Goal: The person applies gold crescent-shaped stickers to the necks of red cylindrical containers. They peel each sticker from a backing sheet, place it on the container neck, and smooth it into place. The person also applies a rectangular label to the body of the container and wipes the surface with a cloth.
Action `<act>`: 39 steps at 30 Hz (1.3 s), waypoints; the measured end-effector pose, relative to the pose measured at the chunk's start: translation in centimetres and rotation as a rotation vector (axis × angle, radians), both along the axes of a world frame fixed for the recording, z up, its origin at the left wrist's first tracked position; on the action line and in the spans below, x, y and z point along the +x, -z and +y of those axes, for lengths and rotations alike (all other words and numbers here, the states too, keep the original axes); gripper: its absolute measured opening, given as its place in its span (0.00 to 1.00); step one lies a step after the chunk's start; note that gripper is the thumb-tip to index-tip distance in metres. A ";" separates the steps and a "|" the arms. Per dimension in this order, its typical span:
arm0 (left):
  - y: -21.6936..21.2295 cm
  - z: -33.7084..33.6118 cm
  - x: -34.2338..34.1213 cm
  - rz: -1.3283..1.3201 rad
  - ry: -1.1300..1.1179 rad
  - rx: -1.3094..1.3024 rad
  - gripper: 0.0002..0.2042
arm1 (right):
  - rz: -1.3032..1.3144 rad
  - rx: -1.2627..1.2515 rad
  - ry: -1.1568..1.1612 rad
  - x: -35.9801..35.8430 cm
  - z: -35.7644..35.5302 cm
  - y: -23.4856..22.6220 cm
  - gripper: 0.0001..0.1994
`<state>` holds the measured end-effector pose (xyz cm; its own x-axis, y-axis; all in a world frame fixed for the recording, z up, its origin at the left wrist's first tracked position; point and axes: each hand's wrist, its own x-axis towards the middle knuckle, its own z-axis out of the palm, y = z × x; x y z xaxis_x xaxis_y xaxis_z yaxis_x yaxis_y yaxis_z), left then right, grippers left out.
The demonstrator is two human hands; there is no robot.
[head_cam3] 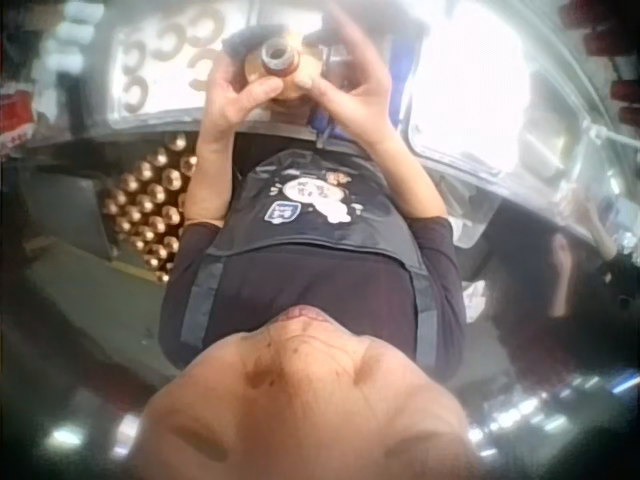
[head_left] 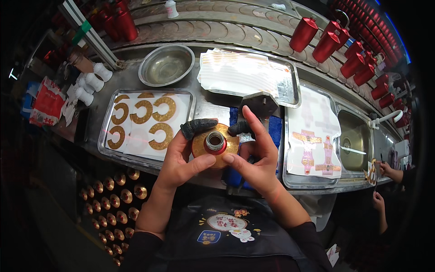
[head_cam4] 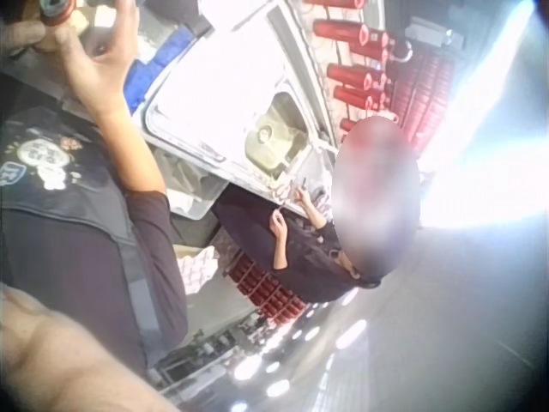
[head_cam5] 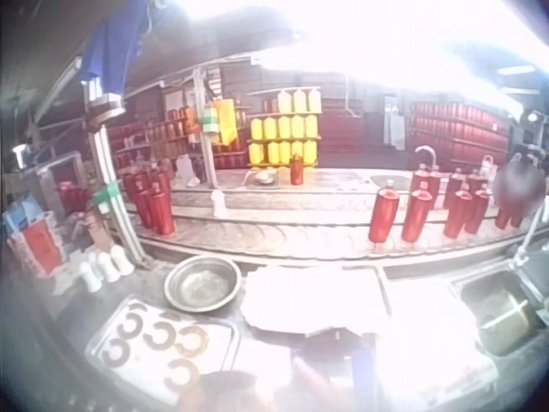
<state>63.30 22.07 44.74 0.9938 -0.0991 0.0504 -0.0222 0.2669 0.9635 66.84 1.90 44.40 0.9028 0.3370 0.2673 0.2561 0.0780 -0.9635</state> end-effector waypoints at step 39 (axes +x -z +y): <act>-0.2 -1.7 -0.1 -0.034 -0.089 0.049 0.29 | 0.345 0.072 -0.216 3.0 0.3 0.0 0.16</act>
